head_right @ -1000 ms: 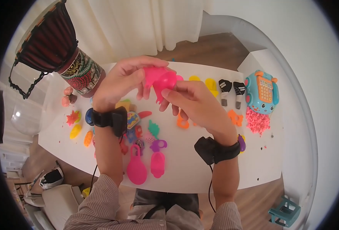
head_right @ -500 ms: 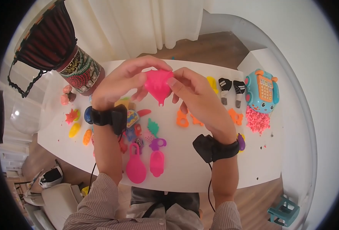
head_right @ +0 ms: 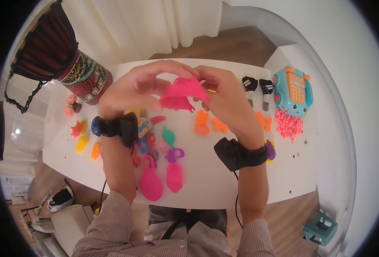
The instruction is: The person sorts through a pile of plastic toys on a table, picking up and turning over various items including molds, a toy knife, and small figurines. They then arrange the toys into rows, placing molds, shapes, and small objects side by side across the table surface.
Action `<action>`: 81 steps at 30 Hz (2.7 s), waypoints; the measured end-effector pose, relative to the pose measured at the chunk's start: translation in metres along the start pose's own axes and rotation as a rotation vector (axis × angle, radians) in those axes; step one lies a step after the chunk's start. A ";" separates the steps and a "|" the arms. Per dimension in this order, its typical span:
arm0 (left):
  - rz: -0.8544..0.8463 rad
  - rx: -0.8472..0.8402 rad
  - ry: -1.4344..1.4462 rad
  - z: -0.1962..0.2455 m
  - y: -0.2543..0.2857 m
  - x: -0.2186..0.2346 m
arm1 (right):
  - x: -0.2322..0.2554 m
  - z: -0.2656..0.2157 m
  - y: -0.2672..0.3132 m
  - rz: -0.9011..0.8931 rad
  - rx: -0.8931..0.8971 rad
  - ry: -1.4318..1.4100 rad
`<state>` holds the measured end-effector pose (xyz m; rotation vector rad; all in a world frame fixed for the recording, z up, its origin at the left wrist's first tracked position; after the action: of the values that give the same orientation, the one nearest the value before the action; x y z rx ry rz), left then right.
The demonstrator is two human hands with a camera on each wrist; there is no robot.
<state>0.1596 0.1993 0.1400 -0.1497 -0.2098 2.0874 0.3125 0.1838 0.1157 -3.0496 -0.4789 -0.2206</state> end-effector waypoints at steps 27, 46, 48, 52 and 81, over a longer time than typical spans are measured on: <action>-0.063 0.655 -0.714 -0.104 0.001 0.012 | 0.029 -0.018 0.011 0.215 0.053 0.324; 0.051 0.723 -0.639 -0.100 0.006 0.022 | 0.009 0.009 0.006 0.039 0.033 0.469; 0.038 0.715 -0.637 -0.089 0.005 0.018 | 0.005 0.007 0.007 -0.002 0.006 0.493; -0.079 0.627 -0.582 -0.053 -0.004 -0.011 | 0.007 -0.005 0.014 0.093 0.121 0.551; -0.162 0.601 -0.681 -0.130 -0.068 -0.162 | -0.087 -0.098 0.107 -0.150 0.751 0.614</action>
<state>0.3230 0.1041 0.0306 0.9145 0.0111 1.8813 0.2509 0.0492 0.1969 -2.0797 -0.5675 -0.7506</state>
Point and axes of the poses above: each hand's wrist, its own y-axis away from the middle knuckle, its own x-axis out of the back of the hand, z = x × y, the point moved 8 cm from there along -y, towards the middle knuckle, and after that the axes turned 1 degree about -z, right-handed, at the moved point
